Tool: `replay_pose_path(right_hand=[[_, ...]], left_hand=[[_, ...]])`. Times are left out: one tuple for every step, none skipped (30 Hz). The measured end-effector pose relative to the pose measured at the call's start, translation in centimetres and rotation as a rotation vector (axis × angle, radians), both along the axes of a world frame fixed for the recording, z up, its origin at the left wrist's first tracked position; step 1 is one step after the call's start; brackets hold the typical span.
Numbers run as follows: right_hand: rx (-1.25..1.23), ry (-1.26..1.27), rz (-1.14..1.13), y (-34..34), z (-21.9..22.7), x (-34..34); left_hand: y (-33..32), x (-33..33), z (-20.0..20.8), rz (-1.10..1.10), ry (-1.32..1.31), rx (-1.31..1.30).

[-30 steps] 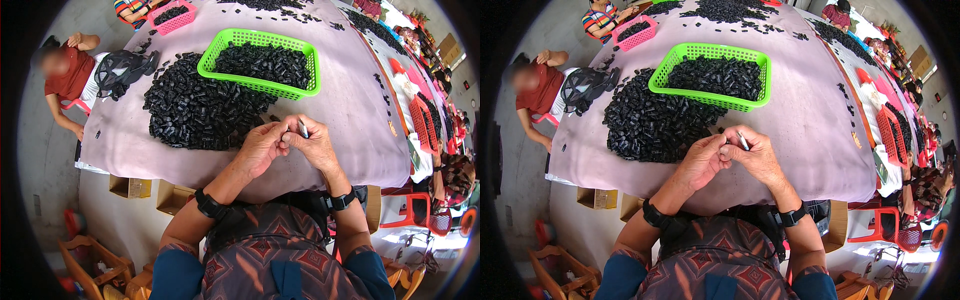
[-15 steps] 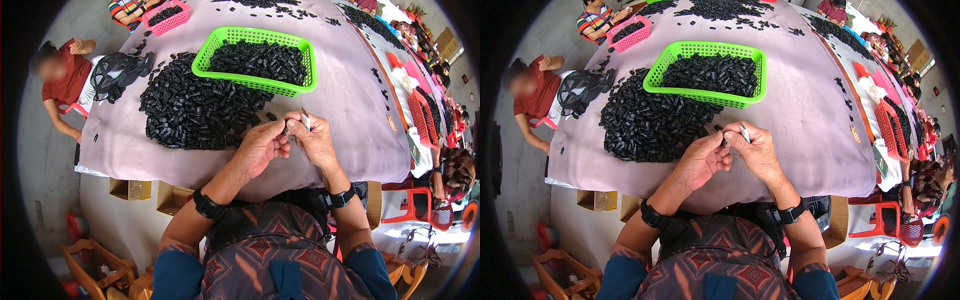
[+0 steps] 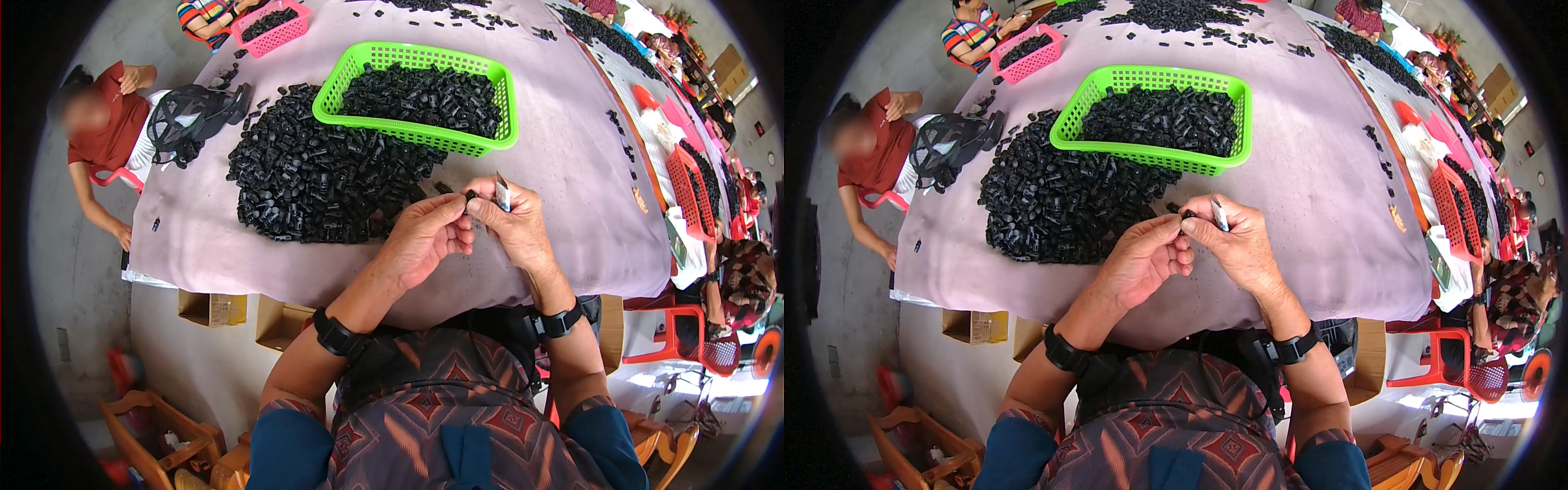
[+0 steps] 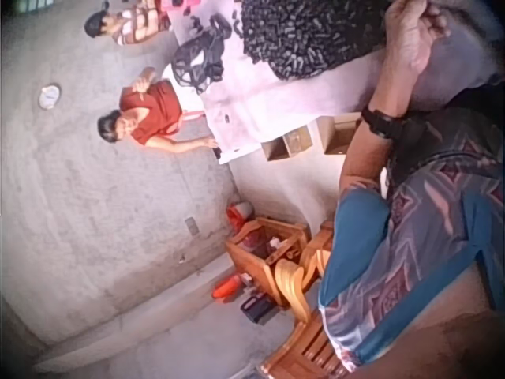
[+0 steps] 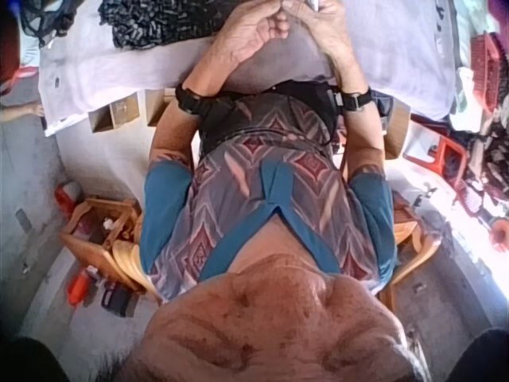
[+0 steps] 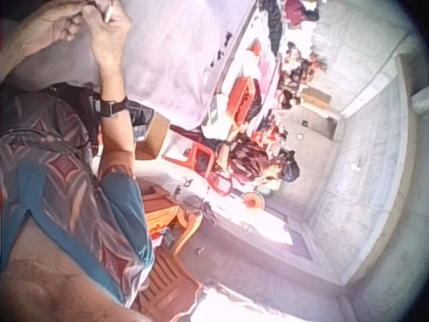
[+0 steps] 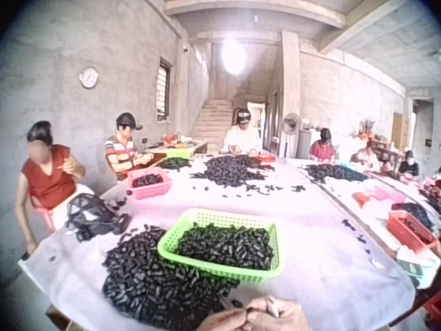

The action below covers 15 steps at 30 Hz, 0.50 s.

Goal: Manually assembling small black plastic shoe components at a production table.

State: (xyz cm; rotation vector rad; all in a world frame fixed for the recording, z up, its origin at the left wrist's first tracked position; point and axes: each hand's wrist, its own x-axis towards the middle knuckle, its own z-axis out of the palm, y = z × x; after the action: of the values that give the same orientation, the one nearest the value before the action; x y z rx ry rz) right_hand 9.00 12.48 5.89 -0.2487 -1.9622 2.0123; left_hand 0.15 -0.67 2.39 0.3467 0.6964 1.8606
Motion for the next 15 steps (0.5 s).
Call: replay_pose_path(right_hand=[[0.017,-0.011,-0.011,-0.04,0.13,0.02],[0.033,-0.022,-0.022,-0.07,0.22,0.06],[0.033,-0.022,-0.022,-0.07,0.29,0.07],[0.03,-0.021,-0.023,-0.07,0.34,0.08],[0.026,-0.02,-0.025,-0.06,0.37,0.08],[0.027,-0.02,-0.026,-0.06,0.35,0.1],[-0.002,-0.01,-0.018,-0.08,0.32,0.1],[-0.031,0.0,-0.011,-0.08,0.28,0.11],[-0.032,0.0,-0.011,0.04,0.13,0.12],[-0.02,-0.026,-0.029,0.26,-0.16,0.12],[-0.009,-0.052,-0.046,0.39,-0.35,0.13],[-0.008,-0.052,-0.046,0.35,-0.44,0.07],[-0.044,-0.047,-0.052,0.25,-0.52,0.0],[-0.079,-0.041,-0.058,0.19,-0.57,-0.04],[-0.078,-0.041,-0.061,0.2,-0.55,0.03]], left_hand=[[-0.03,0.01,0.05,-0.001,0.0,0.0],[-0.08,0.03,0.16,0.002,0.002,-0.011],[-0.11,0.03,0.26,0.006,0.006,-0.021],[-0.11,0.03,0.25,0.006,0.006,-0.021],[-0.1,0.02,0.22,0.003,0.012,-0.02],[-0.07,0.02,0.18,-0.002,0.017,-0.017],[-0.05,0.02,0.16,-0.003,0.017,-0.017],[-0.02,0.02,0.16,0.001,0.028,-0.018],[-0.02,0.04,0.2,0.004,0.039,-0.019],[-0.01,0.08,0.24,0.004,0.039,-0.02],[0.01,0.15,0.28,0.021,0.06,-0.029],[0.0,0.18,0.28,0.039,0.081,-0.038],[-0.05,0.2,0.29,0.04,0.081,-0.038],[-0.11,0.23,0.31,0.051,0.074,-0.033],[-0.08,0.25,0.37,0.059,0.067,-0.026]])
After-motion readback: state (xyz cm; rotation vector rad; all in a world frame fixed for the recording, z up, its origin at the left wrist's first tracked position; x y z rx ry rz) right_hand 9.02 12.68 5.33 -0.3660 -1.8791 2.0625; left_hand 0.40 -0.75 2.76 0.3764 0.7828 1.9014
